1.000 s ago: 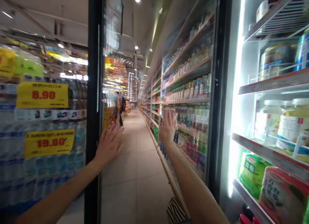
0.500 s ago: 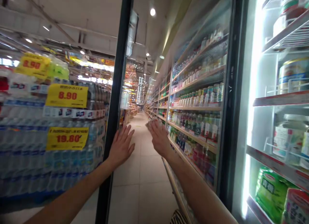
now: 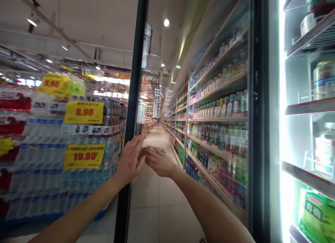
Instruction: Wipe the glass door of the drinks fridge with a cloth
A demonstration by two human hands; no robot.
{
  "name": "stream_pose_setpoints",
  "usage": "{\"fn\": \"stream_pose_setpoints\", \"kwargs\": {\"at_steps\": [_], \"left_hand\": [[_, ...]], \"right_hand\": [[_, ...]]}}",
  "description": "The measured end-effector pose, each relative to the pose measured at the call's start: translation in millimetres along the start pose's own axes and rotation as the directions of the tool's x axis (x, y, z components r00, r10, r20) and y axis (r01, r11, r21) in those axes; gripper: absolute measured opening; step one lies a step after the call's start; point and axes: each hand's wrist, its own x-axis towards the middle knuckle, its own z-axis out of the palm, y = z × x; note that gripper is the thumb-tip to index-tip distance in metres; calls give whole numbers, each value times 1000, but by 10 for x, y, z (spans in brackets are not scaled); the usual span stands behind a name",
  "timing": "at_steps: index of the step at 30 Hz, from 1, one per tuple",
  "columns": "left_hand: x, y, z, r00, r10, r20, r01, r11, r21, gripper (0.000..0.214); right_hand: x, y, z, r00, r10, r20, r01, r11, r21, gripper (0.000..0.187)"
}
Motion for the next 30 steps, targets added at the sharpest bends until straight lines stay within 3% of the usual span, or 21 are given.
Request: {"fn": "stream_pose_setpoints", "kwargs": {"at_steps": [2,6,8,11,13,14,16,18,19,20,21,23,24,25,26,28,29,30], "left_hand": [[52,-19,-43,1000,-10,-11,10,1000,-12,64],[115,-41,-64,1000,-2,-25,2,1000,-19,65],[147,-62,-56,999,10,-35,-10,1000,-14,66],[252,-102,-25,999,14,-52,-14,1000,2,64],[372,-115,17,998,5,-58,-4,1000,18,63],[443,-113,46,999,-4,-54,6,1000,25,62],[600,-89,121,999,-31,-44,32,999,33,60],[759,-41,217,998,-49,-25,50,998,37,58],[834,-11,271,999,-51,-14,52,998,43,57],[903,22,329,999,-54,0,54,997,52,57],[964,56,389,998,-56,14,55,996,64,56],[1056,120,511,997,-68,40,64,994,84,55],[1085,146,569,996,-79,47,75,993,90,55],[1102,168,624,995,-92,49,87,992,92,54],[1108,184,672,994,-103,45,98,991,92,54],[1100,200,746,993,-115,24,112,989,92,54],[1091,201,771,993,-115,13,113,989,94,55],[1083,200,787,993,-115,3,114,989,98,55]], "right_hand": [[249,163,-63,993,105,-47,-106,994,-13,47],[753,528,-199,909,387,-155,-392,920,-8,53],[815,551,-199,916,364,-168,-371,929,-14,53],[636,581,-201,972,192,-138,-202,978,-59,54],[412,739,-277,949,272,-161,-289,953,-94,56],[286,855,-338,902,383,-198,-408,907,-106,57],[26,1094,-475,734,611,-296,-659,745,-99,56],[-234,1245,-578,563,725,-397,-807,585,-76,55],[-360,1273,-605,513,741,-433,-840,538,-75,55],[-483,1276,-618,513,734,-445,-841,533,-90,55],[-601,1266,-621,566,709,-422,-810,573,-124,55],[-825,1259,-620,725,620,-300,-683,703,-198,54],[-927,1281,-624,761,594,-259,-646,732,-217,54],[-1020,1321,-634,747,608,-267,-662,715,-224,53],[-1100,1374,-646,682,656,-324,-729,650,-217,52],[-1210,1472,-661,456,742,-492,-883,446,-147,52],[-1238,1495,-658,368,751,-549,-921,374,-106,52],[-1253,1494,-647,340,746,-572,-930,357,-88,53]]}}
